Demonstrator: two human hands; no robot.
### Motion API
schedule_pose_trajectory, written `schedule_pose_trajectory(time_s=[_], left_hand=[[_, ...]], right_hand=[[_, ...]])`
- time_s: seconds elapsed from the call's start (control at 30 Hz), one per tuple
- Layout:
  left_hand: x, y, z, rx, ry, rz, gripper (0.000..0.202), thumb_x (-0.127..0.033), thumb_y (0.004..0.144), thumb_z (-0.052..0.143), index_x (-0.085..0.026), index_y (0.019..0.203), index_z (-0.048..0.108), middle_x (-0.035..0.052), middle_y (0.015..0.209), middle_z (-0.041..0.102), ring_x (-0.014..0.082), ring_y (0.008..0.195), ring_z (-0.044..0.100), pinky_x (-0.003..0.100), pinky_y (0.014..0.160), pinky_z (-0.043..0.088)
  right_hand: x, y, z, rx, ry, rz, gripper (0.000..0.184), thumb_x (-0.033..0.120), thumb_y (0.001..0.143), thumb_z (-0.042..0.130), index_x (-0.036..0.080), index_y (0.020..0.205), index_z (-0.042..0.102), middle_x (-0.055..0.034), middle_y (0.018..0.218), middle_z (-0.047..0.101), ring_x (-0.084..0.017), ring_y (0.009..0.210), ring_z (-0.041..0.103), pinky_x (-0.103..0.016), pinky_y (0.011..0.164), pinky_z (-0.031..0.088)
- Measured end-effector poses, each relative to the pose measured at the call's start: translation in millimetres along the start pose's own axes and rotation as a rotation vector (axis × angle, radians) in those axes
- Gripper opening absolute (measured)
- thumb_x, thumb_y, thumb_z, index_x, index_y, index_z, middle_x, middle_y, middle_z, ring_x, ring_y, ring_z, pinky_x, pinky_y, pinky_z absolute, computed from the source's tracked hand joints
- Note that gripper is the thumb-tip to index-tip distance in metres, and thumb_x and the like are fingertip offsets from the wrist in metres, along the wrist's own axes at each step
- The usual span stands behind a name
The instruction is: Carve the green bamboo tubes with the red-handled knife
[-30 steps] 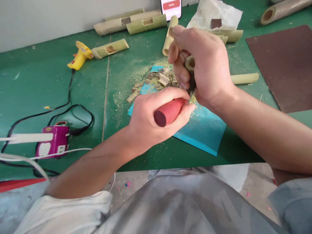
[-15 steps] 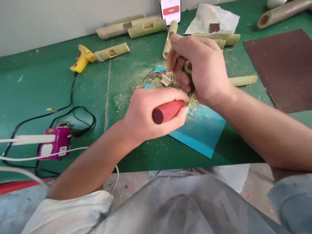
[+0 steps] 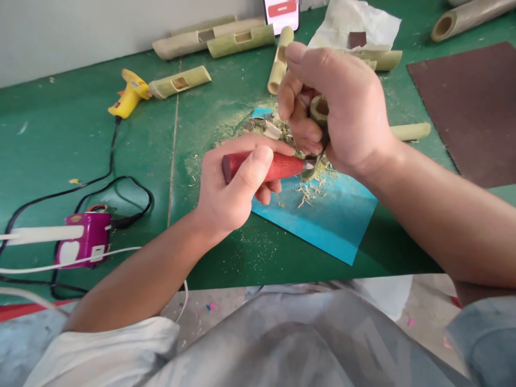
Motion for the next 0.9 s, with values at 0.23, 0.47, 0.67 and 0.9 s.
schedule_pose_trajectory(time_s=[0.23, 0.47, 0.67, 0.9], left_hand=[[-24, 2, -6.5, -0.012, 0.122, 0.046, 0.019, -0.035, 0.092, 0.066, -0.025, 0.095, 0.082, 0.0020, 0.081, 0.077, 0.0144, 0.070, 0.069, 0.027, 0.056, 0.051], [-38, 22, -44.7, -0.009, 0.451, 0.009, 0.011, -0.031, 0.084, 0.077, -0.024, 0.092, 0.082, -0.0071, 0.051, 0.063, 0.0064, 0.042, 0.049, 0.025, 0.040, 0.038], [-7, 39, -89.9, -0.002, 0.331, -0.325, 0.038, -0.037, 0.077, 0.075, -0.020, 0.111, 0.077, 0.0006, 0.068, 0.073, 0.0150, 0.053, 0.062, 0.030, 0.055, 0.052], [41, 42, -101.0, -0.126, 0.299, -0.407, 0.038, -0.041, 0.085, 0.063, -0.021, 0.116, 0.071, 0.0015, 0.071, 0.067, 0.0157, 0.056, 0.056, 0.034, 0.062, 0.046]], right_hand=[[5, -10, 5, -0.036, 0.054, -0.205, 0.056, 0.061, 0.094, 0.048, 0.025, 0.051, 0.047, 0.0033, 0.042, 0.033, -0.012, 0.037, 0.023, -0.033, 0.043, 0.016], [3, -8, 4, -0.050, 0.062, -0.181, 0.063, 0.074, 0.091, 0.040, 0.025, 0.051, 0.049, 0.0036, 0.039, 0.029, -0.012, 0.037, 0.024, -0.033, 0.044, 0.018], [5, -9, 2, -0.044, 0.026, -0.209, 0.058, 0.068, 0.094, 0.039, 0.028, 0.054, 0.051, 0.0035, 0.040, 0.030, -0.015, 0.037, 0.025, -0.033, 0.042, 0.022], [7, -10, -1, -0.029, 0.113, -0.209, 0.040, 0.042, 0.089, 0.055, 0.025, 0.053, 0.053, 0.0041, 0.040, 0.033, -0.012, 0.035, 0.026, -0.032, 0.038, 0.023]])
Point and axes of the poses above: each hand's wrist, its own y-axis towards the middle knuckle, its own z-axis out of the palm, x = y × z, the point moved 4 cm from there along y, towards the middle knuckle
